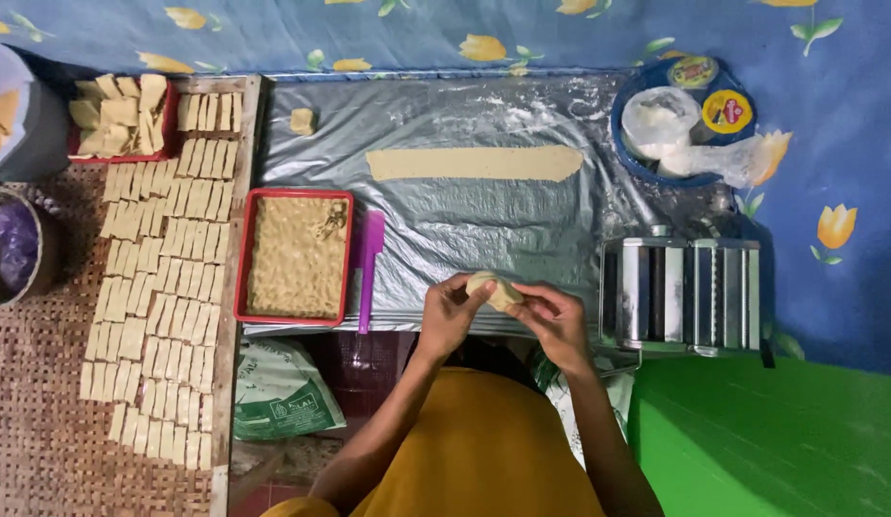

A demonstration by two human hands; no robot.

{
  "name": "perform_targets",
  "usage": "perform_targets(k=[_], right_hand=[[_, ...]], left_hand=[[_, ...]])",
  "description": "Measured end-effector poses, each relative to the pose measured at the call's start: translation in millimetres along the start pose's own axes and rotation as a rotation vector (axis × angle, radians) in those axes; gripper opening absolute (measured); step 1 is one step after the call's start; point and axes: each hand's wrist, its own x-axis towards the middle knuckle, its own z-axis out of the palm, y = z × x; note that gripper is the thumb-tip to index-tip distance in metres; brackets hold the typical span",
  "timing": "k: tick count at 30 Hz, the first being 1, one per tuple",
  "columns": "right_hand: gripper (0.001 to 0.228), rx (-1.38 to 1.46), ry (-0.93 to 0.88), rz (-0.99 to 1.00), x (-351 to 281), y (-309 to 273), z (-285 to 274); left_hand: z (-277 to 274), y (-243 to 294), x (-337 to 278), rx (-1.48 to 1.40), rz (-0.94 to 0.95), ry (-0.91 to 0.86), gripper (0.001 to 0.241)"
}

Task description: Rolling dough through a pasta machine and folding the strips into shapes.

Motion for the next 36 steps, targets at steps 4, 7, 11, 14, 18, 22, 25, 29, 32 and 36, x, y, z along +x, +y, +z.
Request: perform_targets(k=[4,7,11,14,18,22,25,29,32,36], right_hand=[[0.033,-0.06,0.01,-0.063,0,-20,14],[0.035,-0.077,0.015,-0.083,-1,-14,18],[0.04,-0.059,-0.041,-0.166,-1,-24,19],[0.042,-0.014,-0.067,-0.155,-1,-30,17],[0.05,-0.001,-0.044,-0.1,5,-15,13],[0.056,-0.284,-0.088,-0.229,10,-32,19],[0.051,-0.399,-0.14,-0.28,11,-33,20],[0.043,-0.487,-0.135,-0.349,12,-28,21],[0.041,-0.538,-0.15,-0.376,13,-29,19],[0.055,-0.588,-0.214,-0.371,11,-31,16]], left_hand=[[7,26,-9,0.1,-0.072,-0.032,0.029],[15,30,-10,0.208,-0.101,0.008,0.052],[8,-4,1,0.112,-0.13,0.044,0.045],[6,-10,5,0.012,-0.117,0.037,0.032],[4,1,7,-0.062,-0.099,-0.021,0.022],[5,13,5,-0.119,-0.116,-0.031,0.017],[2,13,4,-0.146,-0.134,-0.026,0.024],[7,14,2,-0.246,-0.203,-0.007,0.022],[14,18,-2,-0.276,-0.265,0.019,0.023],[10,-11,3,-0.267,-0.306,0.052,0.024]])
